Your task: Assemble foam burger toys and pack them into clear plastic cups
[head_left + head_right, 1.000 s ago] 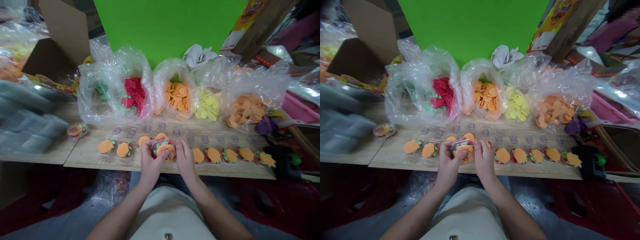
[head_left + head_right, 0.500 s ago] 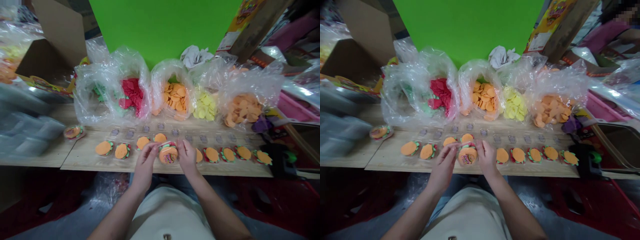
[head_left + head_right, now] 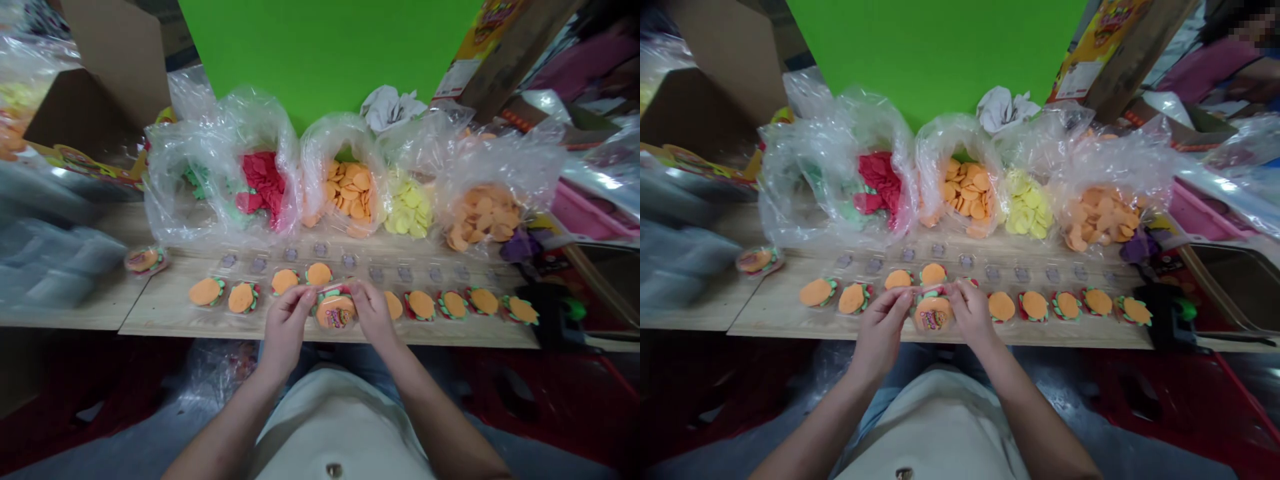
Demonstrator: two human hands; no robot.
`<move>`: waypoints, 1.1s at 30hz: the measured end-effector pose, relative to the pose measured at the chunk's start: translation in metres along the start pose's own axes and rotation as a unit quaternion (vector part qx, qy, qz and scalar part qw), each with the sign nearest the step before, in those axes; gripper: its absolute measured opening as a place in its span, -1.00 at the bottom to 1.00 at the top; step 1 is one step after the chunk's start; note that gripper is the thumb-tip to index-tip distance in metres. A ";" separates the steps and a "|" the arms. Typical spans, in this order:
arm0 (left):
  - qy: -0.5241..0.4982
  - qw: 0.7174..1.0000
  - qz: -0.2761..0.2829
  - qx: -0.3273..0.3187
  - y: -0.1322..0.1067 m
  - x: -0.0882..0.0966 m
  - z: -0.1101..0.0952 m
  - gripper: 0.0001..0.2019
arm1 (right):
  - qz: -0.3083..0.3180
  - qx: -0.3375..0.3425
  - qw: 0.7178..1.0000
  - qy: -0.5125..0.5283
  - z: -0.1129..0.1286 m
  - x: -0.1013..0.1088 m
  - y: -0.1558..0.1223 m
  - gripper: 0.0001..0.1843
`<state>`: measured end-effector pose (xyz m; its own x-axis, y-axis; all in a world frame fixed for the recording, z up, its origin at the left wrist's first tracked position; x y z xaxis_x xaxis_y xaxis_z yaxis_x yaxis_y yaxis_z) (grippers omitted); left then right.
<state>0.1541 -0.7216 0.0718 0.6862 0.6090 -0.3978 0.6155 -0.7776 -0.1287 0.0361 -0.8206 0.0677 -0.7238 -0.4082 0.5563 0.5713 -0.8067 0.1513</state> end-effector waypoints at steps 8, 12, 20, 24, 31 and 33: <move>-0.018 0.997 0.013 0.075 0.003 0.006 0.004 -0.79 | 0.094 0.045 0.993 -0.047 0.002 0.002 0.007 -0.61; -0.015 0.998 -0.003 0.067 0.015 0.006 0.009 -0.76 | 0.005 -0.039 0.999 -0.035 -0.004 -0.009 0.007 -0.61; -0.078 0.995 -0.066 -0.009 0.024 -0.008 0.009 -0.78 | -0.109 -0.139 0.984 0.021 -0.005 -0.025 -0.010 -0.61; -0.089 0.993 -0.053 0.055 0.024 -0.010 0.002 -0.79 | -0.080 -0.125 0.989 0.020 -0.009 -0.017 0.001 -0.59; 0.055 0.983 0.131 0.118 0.032 -0.006 -0.041 -0.77 | 0.010 -0.063 0.998 -0.005 0.002 0.000 0.019 -0.58; 0.115 0.960 0.202 0.153 0.035 -0.007 -0.046 -0.64 | 0.045 -0.022 0.997 -0.056 0.006 0.004 0.027 -0.59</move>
Point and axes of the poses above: each hand's wrist, its own y-axis towards the middle knuckle, its own x-axis out of the back of the hand, z = x × y, the point moved 2 cm from there along y, towards the middle knuckle, and after that the axes turned 14 degrees about -y, right-handed, at the moved point
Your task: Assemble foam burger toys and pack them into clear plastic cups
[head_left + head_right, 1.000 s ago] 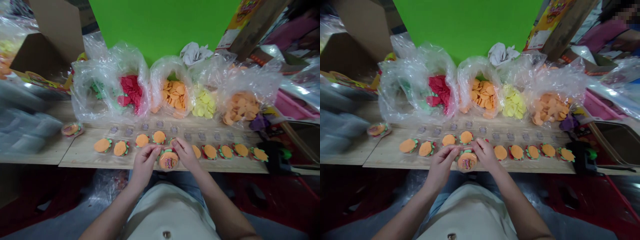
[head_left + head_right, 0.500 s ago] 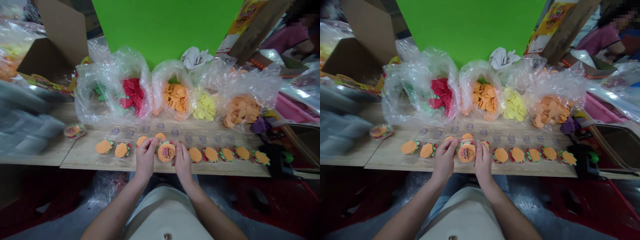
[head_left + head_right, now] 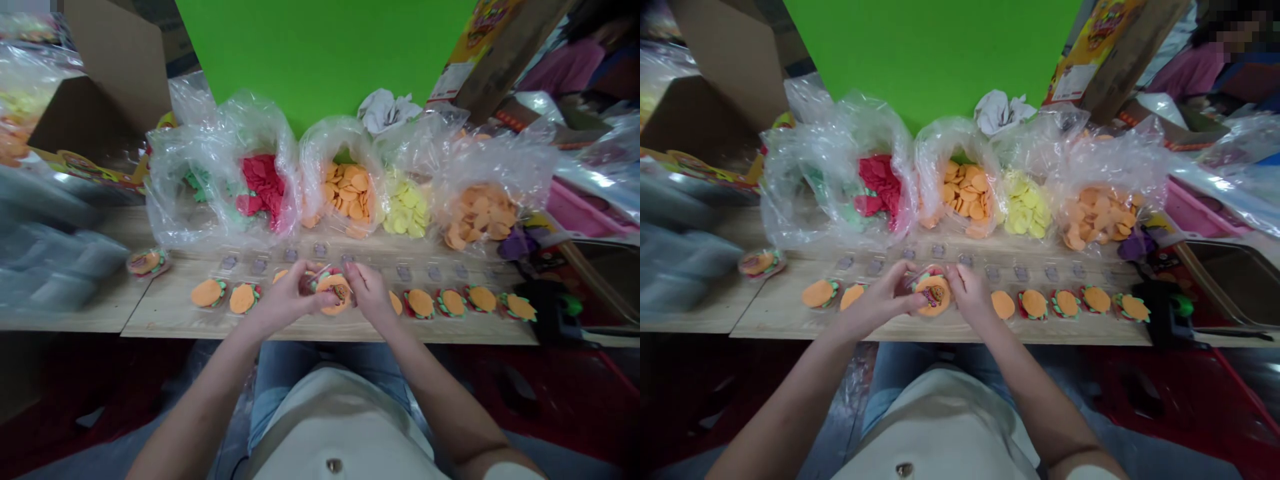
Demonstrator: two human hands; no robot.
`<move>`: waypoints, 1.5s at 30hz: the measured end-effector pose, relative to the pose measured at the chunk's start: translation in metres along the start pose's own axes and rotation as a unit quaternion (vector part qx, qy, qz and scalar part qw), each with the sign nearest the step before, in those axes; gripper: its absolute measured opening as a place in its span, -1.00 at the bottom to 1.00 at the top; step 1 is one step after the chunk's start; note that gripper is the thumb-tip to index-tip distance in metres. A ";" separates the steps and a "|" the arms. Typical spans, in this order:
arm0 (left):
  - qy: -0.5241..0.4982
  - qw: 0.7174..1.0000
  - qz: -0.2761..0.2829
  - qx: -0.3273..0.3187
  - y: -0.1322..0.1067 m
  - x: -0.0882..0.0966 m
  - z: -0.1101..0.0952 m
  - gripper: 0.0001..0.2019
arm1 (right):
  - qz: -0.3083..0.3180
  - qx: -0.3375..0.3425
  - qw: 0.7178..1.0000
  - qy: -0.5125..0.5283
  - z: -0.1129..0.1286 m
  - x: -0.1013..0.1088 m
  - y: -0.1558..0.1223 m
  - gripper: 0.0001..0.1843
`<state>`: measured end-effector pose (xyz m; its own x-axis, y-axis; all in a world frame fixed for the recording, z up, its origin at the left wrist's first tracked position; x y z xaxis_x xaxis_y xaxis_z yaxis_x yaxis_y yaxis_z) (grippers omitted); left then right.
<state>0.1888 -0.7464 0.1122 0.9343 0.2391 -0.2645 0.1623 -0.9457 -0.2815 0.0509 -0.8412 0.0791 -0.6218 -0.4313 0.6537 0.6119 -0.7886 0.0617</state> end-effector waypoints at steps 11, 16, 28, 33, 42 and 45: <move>-0.254 0.951 -0.162 -0.073 0.013 -0.017 0.034 -0.59 | -0.118 -0.046 0.991 0.041 0.011 -0.026 -0.003 -0.69; -0.319 0.911 -0.207 -0.156 -0.002 -0.033 0.043 -0.64 | -0.076 -0.025 0.975 0.207 0.019 -0.051 -0.041 -0.80; -0.255 0.960 -0.116 -0.022 -0.085 -0.033 0.121 -0.40 | 0.263 0.072 0.960 0.066 -0.017 0.004 -0.078 -0.80; -0.077 0.995 -0.068 0.016 -0.096 -0.016 0.117 -0.74 | 0.335 0.113 0.935 0.017 -0.020 -0.006 -0.100 -0.84; 0.095 0.993 -0.042 -0.063 -0.089 -0.023 0.119 -0.86 | 0.306 0.141 0.939 -0.071 -0.014 -0.018 -0.124 -0.86; 0.095 0.992 -0.053 -0.061 -0.089 -0.027 0.121 -0.88 | 0.282 0.150 0.943 -0.095 -0.018 -0.023 -0.133 -0.85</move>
Point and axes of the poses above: each hand's wrist, its own y-axis towards the middle knuckle, its own x-axis out of the back of the hand, z = x × y, the point moved 2 cm from there along y, towards the middle knuckle, and after that the axes turned 14 degrees about -y, right-handed, at the moved point
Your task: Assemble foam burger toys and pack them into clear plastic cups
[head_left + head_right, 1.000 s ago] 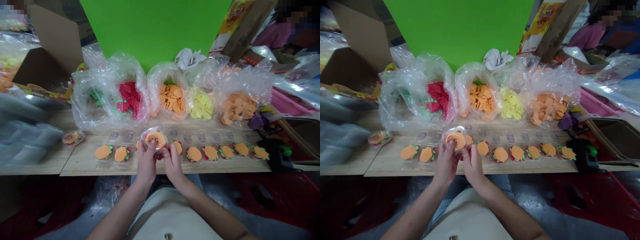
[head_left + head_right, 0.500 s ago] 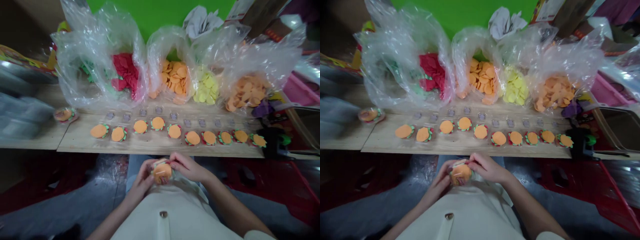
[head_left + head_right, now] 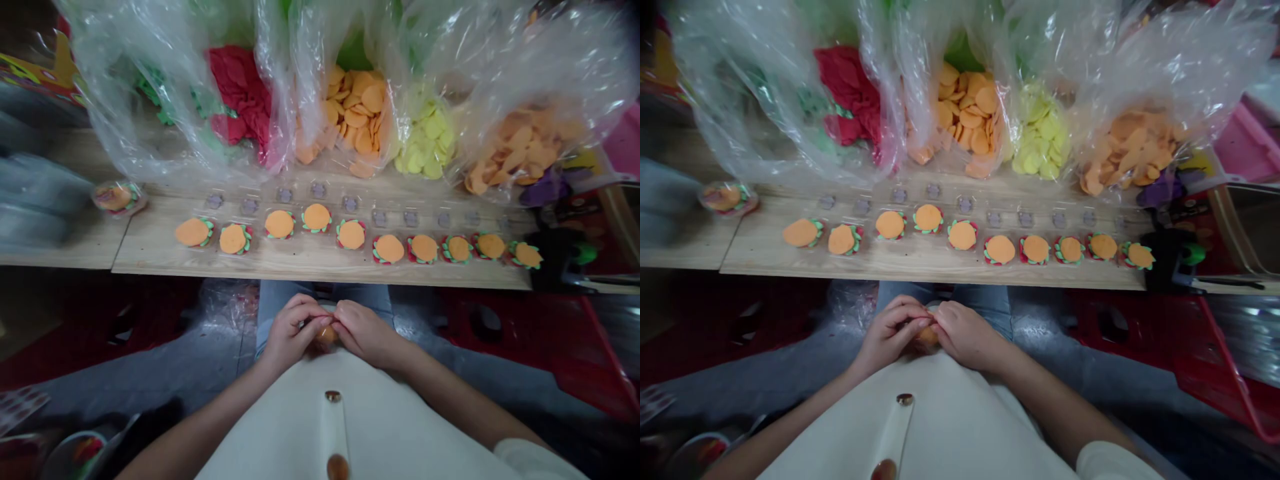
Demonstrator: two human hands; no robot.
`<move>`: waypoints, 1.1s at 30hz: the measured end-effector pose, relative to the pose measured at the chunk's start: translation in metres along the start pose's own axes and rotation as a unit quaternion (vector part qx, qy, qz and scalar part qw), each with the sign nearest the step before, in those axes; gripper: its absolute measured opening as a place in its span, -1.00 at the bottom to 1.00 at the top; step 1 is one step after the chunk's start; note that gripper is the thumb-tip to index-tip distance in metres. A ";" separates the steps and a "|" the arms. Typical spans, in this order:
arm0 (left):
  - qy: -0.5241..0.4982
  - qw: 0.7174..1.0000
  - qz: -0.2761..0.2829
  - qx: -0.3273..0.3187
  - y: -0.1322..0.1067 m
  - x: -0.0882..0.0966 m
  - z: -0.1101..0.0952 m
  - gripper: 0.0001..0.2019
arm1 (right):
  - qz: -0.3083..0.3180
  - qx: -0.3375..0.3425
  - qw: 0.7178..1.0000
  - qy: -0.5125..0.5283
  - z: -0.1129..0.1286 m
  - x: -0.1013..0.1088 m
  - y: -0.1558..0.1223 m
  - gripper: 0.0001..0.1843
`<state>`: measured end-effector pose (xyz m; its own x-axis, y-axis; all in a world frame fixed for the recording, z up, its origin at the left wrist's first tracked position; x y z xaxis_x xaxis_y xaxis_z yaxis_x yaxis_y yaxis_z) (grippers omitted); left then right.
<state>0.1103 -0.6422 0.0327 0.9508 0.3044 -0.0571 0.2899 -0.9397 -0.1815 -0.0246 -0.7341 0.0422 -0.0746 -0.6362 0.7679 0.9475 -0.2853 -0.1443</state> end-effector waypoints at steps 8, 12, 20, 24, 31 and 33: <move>-0.253 0.954 -0.008 0.158 0.010 0.009 0.002 -0.67 | -0.079 -0.111 0.978 0.160 -0.019 -0.001 0.003 -0.79; -0.305 0.937 -0.027 0.170 0.024 -0.001 -0.003 -0.56 | -0.174 -0.173 0.942 0.231 -0.036 0.005 0.003 -0.75; -0.356 0.924 -0.037 0.138 0.062 -0.038 -0.028 -0.66 | -0.291 -0.216 0.885 0.293 -0.052 0.008 -0.014 -0.72; -0.333 0.926 -0.005 0.180 0.057 -0.034 -0.025 -0.79 | -0.195 -0.158 0.952 0.176 -0.049 0.024 -0.029 -0.81; -0.161 0.962 0.060 0.211 0.031 -0.031 -0.013 -0.82 | 0.011 -0.090 0.991 0.094 -0.029 0.037 -0.028 -0.79; -0.107 0.977 0.102 0.153 0.029 -0.028 -0.020 -0.82 | 0.025 -0.069 0.995 0.067 -0.020 0.037 -0.030 -0.83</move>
Point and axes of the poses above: each hand's wrist, its own y-axis towards the middle knuckle, its own x-axis out of the back of the hand, z = x × y, the point moved 2 cm from there along y, towards the middle knuckle, and after that the axes turned 14 degrees about -y, right-handed, at the moved point
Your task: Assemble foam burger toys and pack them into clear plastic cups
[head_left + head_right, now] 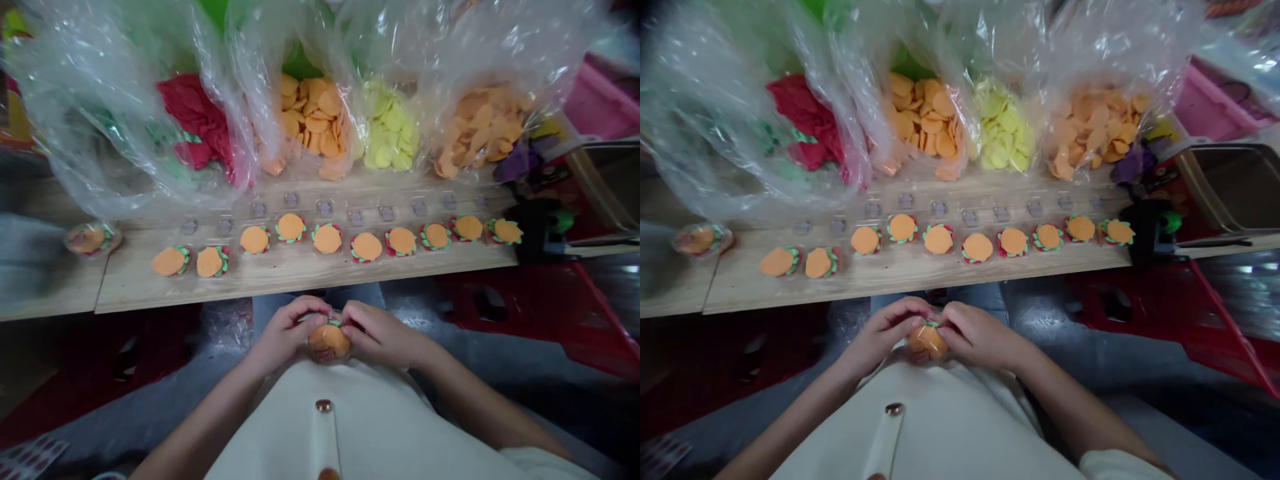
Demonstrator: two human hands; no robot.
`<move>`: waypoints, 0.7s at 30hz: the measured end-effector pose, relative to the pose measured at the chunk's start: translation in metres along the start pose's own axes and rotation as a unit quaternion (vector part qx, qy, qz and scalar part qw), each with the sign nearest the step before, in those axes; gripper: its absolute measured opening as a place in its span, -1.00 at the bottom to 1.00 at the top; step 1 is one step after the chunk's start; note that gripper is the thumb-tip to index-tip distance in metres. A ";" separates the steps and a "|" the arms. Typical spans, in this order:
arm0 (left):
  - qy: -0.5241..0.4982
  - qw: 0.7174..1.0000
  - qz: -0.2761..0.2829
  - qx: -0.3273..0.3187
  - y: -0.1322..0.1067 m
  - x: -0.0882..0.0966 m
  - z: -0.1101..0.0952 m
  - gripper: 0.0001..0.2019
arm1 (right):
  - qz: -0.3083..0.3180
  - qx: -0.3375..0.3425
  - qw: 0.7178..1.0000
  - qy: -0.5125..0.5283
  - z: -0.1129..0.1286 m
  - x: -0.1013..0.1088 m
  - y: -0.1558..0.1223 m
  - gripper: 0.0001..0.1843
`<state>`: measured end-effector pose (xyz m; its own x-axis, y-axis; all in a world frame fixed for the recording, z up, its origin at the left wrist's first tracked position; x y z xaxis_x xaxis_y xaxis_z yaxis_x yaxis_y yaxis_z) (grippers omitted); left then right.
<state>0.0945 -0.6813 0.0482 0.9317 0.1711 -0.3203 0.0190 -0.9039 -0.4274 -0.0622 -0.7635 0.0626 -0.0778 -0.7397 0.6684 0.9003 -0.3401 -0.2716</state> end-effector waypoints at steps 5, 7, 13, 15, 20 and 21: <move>0.158 0.983 0.034 -0.092 -0.004 0.005 -0.007 -0.86 | 0.006 0.007 0.996 -0.092 0.012 -0.008 -0.006 -0.89; 0.196 0.973 0.048 -0.108 -0.005 0.005 -0.003 -0.86 | 0.014 -0.006 0.995 -0.099 0.011 -0.014 -0.006 -0.91; 0.275 0.942 0.087 -0.170 -0.007 0.001 0.008 -0.83 | -0.005 -0.017 0.996 -0.088 0.004 -0.035 -0.007 -0.95; 0.286 0.939 0.081 -0.172 -0.006 0.000 0.010 -0.82 | -0.021 -0.015 0.995 -0.091 0.002 -0.039 -0.006 -0.97; 0.223 0.965 0.064 -0.123 0.002 0.001 0.009 -0.83 | -0.049 0.004 0.998 -0.026 -0.005 -0.039 0.000 -0.88; 0.182 0.976 0.058 -0.104 0.003 0.002 0.009 -0.83 | -0.058 0.002 0.998 0.004 -0.007 -0.036 0.002 -0.84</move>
<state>0.0937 -0.6806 0.0387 0.9984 -0.0540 -0.0182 -0.0566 -0.9753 -0.2136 -0.0612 -0.7416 0.0330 -0.1849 -0.7007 0.6890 0.8870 -0.4209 -0.1900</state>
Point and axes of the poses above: each hand's wrist, its own y-axis towards the middle knuckle, its own x-axis out of the back of the hand, z = x × y, the point moved 2 cm from there along y, towards the middle knuckle, and after that the axes turned 14 degrees about -y, right-handed, at the moved point
